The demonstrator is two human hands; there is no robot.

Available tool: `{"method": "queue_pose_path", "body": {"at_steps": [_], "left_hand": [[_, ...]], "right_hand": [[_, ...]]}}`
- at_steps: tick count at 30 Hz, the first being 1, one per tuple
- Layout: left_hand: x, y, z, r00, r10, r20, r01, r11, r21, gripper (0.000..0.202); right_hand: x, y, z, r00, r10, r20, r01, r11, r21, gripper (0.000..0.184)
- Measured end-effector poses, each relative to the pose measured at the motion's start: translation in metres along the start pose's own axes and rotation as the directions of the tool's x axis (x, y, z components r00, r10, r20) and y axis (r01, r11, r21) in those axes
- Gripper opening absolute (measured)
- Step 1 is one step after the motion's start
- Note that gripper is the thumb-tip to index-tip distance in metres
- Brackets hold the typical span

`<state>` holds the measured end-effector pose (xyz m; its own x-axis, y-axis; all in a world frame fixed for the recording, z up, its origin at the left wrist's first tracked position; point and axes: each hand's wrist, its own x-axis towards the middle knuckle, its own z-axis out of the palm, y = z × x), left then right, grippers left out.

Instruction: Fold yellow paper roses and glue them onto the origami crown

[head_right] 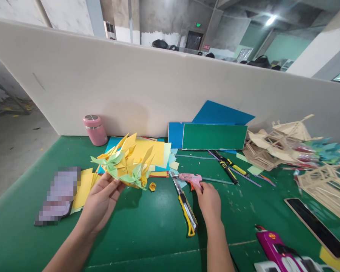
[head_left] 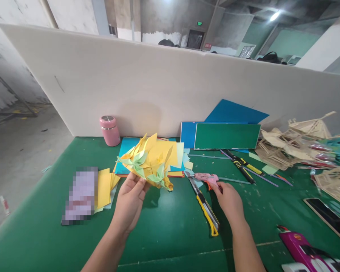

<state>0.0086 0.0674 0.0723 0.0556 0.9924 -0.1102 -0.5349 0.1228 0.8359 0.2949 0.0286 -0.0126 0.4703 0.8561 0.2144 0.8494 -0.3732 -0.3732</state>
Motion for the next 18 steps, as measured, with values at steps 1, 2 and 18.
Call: {"method": "queue_pose_path", "body": {"at_steps": [1,2,18], "left_hand": [[0.0,0.0,0.0,1.0,0.002,0.0,-0.002,1.0,0.002,0.036],[0.0,0.0,0.0,1.0,0.003,0.0,-0.003,1.0,0.004,0.037],[-0.003,0.003,0.004,1.0,-0.019,-0.006,0.019,1.0,-0.001,0.033]], "right_hand": [[0.0,0.0,0.001,1.0,0.002,-0.007,-0.002,1.0,-0.006,0.049],[0.0,0.0,0.001,1.0,0.006,-0.017,-0.007,1.0,-0.01,0.047],[-0.025,-0.115,-0.002,0.88,-0.46,0.115,0.409,0.859,0.307,0.024]]}}
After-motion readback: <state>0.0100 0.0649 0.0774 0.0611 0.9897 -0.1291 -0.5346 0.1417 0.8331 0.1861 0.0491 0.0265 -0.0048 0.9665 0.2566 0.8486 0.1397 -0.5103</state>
